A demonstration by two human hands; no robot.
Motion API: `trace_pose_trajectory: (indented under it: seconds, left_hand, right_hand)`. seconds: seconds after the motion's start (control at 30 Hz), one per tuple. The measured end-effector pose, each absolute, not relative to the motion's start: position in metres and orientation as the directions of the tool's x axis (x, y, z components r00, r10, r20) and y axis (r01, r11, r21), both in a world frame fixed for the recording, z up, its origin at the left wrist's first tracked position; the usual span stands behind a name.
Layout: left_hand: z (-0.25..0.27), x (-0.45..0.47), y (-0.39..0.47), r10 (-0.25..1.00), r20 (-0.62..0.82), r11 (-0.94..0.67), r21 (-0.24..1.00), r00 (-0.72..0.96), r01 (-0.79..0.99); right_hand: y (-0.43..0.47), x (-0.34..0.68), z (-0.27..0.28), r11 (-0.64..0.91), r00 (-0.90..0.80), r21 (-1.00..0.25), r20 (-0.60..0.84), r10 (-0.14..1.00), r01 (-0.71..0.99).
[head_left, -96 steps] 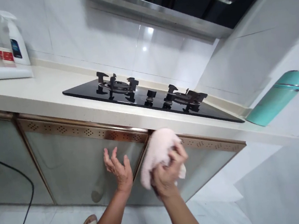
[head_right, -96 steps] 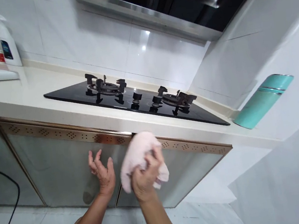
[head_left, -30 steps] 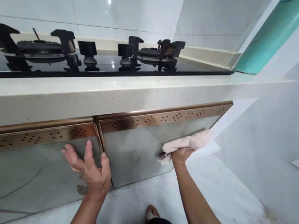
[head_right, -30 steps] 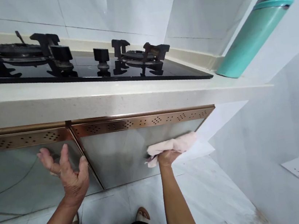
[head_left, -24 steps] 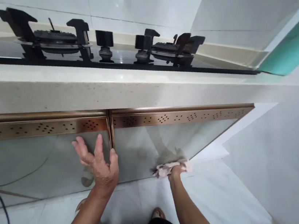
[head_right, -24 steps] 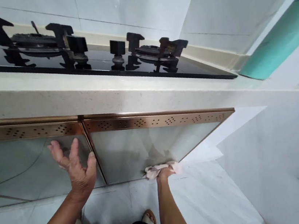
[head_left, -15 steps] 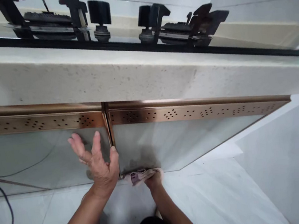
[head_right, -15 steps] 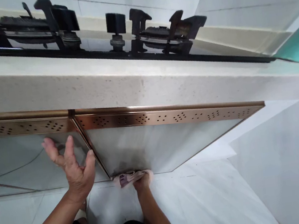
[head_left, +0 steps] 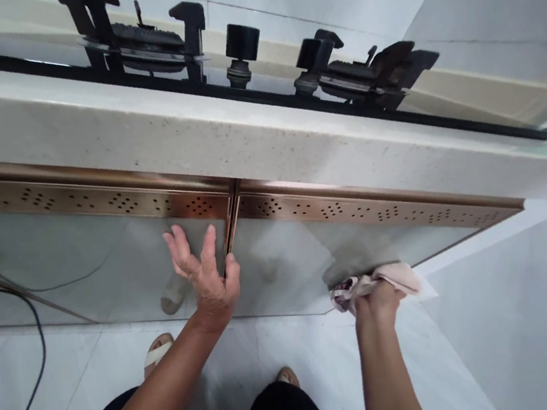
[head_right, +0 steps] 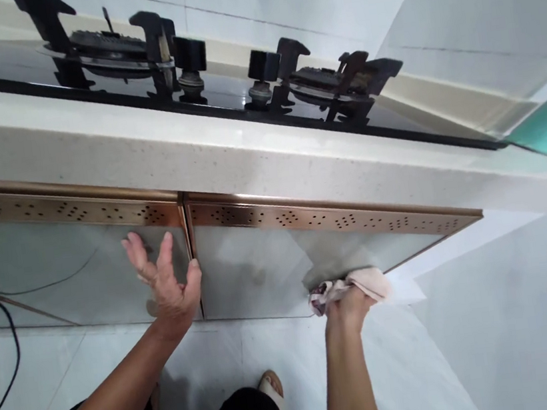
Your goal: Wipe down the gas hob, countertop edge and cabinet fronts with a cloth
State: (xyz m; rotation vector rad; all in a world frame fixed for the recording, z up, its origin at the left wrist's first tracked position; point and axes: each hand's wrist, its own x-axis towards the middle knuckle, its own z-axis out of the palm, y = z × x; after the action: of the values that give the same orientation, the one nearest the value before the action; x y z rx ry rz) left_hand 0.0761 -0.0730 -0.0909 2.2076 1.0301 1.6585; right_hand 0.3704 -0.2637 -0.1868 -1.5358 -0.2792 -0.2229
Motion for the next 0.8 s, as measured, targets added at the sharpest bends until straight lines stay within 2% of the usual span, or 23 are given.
trace_pose_trajectory:
  seconds: [0.1, 0.17, 0.2, 0.27, 0.33, 0.4, 0.47, 0.53, 0.6, 0.7, 0.77, 0.8]
  left_hand:
    - [-0.092, 0.076, -0.073, 0.611, 0.78, -0.753, 0.519, 0.138, 0.405]
    - [-0.091, 0.074, -0.072, 0.621, 0.769, -0.746, 0.52, 0.152, 0.415]
    - [-0.091, 0.074, -0.072, 0.627, 0.763, -0.741, 0.523, 0.157, 0.421]
    - [-0.091, 0.073, -0.071, 0.635, 0.757, -0.733, 0.525, 0.156, 0.433]
    - [-0.091, 0.073, -0.071, 0.636, 0.758, -0.724, 0.521, 0.146, 0.452]
    - [-0.092, 0.073, -0.069, 0.61, 0.778, -0.737, 0.487, 0.151, 0.467]
    - [-0.094, 0.074, -0.066, 0.559, 0.812, -0.769, 0.431, 0.169, 0.472]
    - [-0.096, 0.073, -0.064, 0.505, 0.845, -0.799, 0.38, 0.175, 0.466]
    - [-0.097, 0.074, -0.062, 0.479, 0.862, -0.809, 0.361, 0.165, 0.463]
    - [-0.098, 0.075, -0.063, 0.476, 0.866, -0.815, 0.367, 0.155, 0.448]
    - [-0.097, 0.076, -0.066, 0.482, 0.864, -0.815, 0.38, 0.146, 0.438]
    - [-0.096, 0.076, -0.068, 0.488, 0.862, -0.812, 0.39, 0.138, 0.434]
  right_hand:
    - [-0.24, 0.325, -0.197, -0.086, 0.923, -0.934, 0.356, -0.144, 0.347]
    - [-0.22, 0.284, -0.217, -0.21, 0.856, -0.865, 0.49, -0.163, 0.455]
    - [-0.21, 0.263, -0.229, -0.271, 0.798, -0.79, 0.593, -0.106, 0.55]
    - [-0.193, 0.226, -0.253, -0.301, 0.651, -0.594, 0.746, 0.139, 0.746]
    - [-0.183, 0.201, -0.278, -0.216, 0.512, -0.465, 0.757, 0.406, 0.858]
    - [-0.18, 0.19, -0.301, -0.152, 0.46, -0.46, 0.692, 0.556, 0.875]
    - [-0.188, 0.193, -0.322, -0.159, 0.487, -0.504, 0.63, 0.605, 0.849]
    - [-0.204, 0.208, -0.338, -0.22, 0.59, -0.587, 0.566, 0.576, 0.779]
    - [-0.227, 0.234, -0.346, -0.313, 0.73, -0.68, 0.497, 0.469, 0.663]
    - [-0.265, 0.29, -0.337, -0.422, 0.909, -0.806, 0.387, 0.158, 0.416]
    - [-0.285, 0.331, -0.317, -0.402, 0.954, -0.88, 0.297, -0.046, 0.255]
    - [-0.293, 0.35, -0.304, -0.368, 0.962, -0.91, 0.248, -0.112, 0.192]
